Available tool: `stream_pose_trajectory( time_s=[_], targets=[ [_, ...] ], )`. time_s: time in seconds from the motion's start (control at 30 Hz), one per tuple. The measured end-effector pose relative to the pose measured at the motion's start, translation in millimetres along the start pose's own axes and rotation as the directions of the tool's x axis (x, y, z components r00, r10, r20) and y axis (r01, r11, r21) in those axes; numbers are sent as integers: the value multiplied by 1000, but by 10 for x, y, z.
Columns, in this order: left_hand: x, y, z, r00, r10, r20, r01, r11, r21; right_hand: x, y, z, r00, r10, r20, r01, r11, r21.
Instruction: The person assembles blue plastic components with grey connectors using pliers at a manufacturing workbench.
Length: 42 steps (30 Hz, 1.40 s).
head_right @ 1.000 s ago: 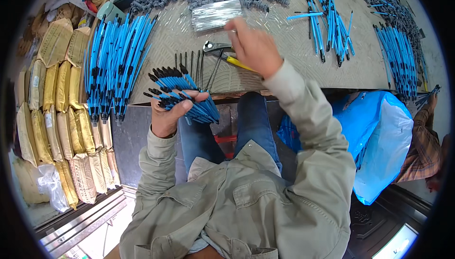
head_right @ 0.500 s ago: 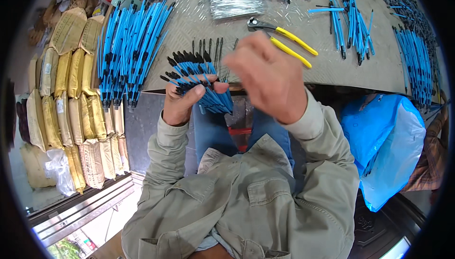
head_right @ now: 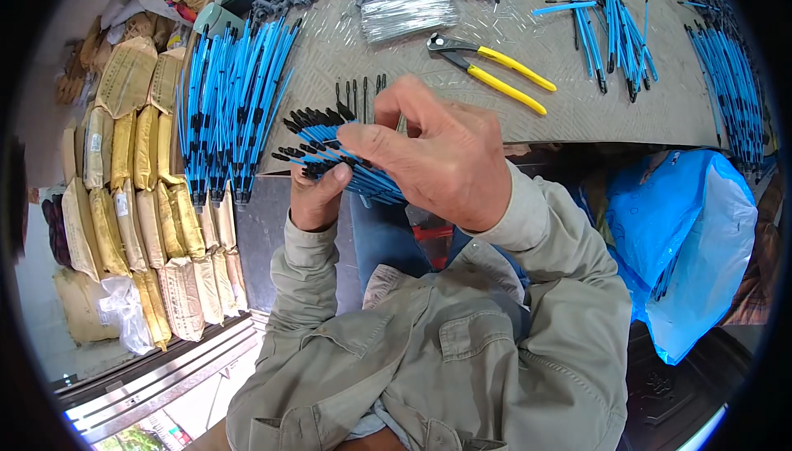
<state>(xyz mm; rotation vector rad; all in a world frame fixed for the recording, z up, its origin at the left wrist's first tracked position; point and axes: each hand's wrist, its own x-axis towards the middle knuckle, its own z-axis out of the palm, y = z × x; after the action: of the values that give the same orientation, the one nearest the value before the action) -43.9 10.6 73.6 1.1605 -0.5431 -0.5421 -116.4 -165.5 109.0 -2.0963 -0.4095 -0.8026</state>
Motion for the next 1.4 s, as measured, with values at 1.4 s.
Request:
stream_pose_trajectory(
  time_s=[1.4],
  targets=[
    [-2, -101, -126, 1000, 6, -6, -6, 1000, -23, 97, -1, 84, 999, -11, 53, 10, 1000, 29]
  ],
)
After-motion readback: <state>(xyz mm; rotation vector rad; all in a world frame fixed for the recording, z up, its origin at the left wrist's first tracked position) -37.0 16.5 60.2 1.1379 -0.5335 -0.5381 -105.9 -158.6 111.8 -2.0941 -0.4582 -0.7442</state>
